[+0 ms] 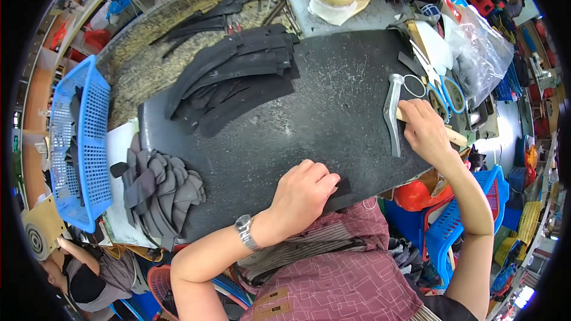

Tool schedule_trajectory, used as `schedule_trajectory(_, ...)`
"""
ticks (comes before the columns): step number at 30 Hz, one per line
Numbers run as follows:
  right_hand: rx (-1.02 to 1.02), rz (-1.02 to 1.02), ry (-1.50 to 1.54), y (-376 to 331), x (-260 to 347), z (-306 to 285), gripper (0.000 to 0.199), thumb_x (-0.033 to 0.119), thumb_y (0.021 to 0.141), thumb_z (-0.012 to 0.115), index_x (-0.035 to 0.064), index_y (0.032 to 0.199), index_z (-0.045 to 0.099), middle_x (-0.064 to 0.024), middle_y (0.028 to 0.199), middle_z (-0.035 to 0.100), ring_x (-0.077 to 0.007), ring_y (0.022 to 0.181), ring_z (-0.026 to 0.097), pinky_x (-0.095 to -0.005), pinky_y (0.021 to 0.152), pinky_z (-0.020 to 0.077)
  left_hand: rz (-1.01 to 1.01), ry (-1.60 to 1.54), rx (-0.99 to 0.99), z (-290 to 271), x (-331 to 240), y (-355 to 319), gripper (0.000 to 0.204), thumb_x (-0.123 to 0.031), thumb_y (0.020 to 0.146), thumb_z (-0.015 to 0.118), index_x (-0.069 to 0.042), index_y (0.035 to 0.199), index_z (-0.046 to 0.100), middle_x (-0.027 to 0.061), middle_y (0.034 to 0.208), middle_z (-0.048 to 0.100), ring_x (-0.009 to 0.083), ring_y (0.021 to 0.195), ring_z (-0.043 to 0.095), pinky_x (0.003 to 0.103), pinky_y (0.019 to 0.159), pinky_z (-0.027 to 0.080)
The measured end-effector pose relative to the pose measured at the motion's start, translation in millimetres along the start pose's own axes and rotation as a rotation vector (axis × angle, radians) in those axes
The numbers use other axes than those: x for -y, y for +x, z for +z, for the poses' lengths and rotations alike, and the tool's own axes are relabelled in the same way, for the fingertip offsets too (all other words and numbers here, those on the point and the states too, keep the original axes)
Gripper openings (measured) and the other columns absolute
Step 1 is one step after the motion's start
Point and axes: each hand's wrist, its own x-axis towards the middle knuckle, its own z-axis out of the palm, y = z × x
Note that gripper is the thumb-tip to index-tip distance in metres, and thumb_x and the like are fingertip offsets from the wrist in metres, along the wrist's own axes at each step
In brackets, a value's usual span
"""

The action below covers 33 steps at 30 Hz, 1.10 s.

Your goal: Hammering and flattening material strips for shoe manufacturing on a workbench.

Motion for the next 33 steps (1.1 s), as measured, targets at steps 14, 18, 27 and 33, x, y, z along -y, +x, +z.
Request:
schedule_trajectory(14,0.519,-0.354,0.288,-18,63,-28,0.032,0.015,0.068,0.058,0.0041,0.098,0.054,-0.0019,0.069,0.042,-0.0137,0.059,0.053,-0.0289,0.044,0.0454,0.351,0.319,0.064,-1,5,-2,0.03,-0.011,0.073,0.062,0.001,0.1,0.066,0.0076,0.089,0.058,0.0201,0.077,0.054,0.028,0.058,0.043)
schedule_trajectory(18,0.496,-0.244,0.357,-4,60,-40,0.031,0.016,0.067,0.06,0.0041,0.095,0.054,-0.0015,0.066,0.041,-0.0145,0.054,0.053,-0.0295,0.043,0.0446,0.455,0.55,0.094,2,4,-8,0.035,-0.014,0.076,0.055,0.005,0.103,0.065,0.0107,0.093,0.059,0.0203,0.082,0.052,0.026,0.063,0.043)
schedule_trajectory(27,0.489,-0.358,0.244,2,63,-26,0.03,0.017,0.065,0.059,0.0047,0.092,0.053,-0.001,0.064,0.041,-0.0132,0.051,0.051,-0.0277,0.042,0.0427,0.48,0.598,0.103,1,3,-8,0.028,-0.011,0.077,0.059,0.002,0.1,0.066,0.0107,0.095,0.059,0.0201,0.081,0.055,0.028,0.063,0.046)
schedule_trajectory(33,0.42,-0.402,0.213,6,62,-25,0.022,0.017,0.065,0.058,0.0069,0.083,0.051,-0.0003,0.063,0.04,-0.0119,0.048,0.048,-0.0275,0.04,0.0406,0.423,0.506,0.118,-4,4,-16,0.037,-0.015,0.074,0.054,0.008,0.101,0.064,0.0133,0.097,0.06,0.0228,0.086,0.054,0.031,0.073,0.048)
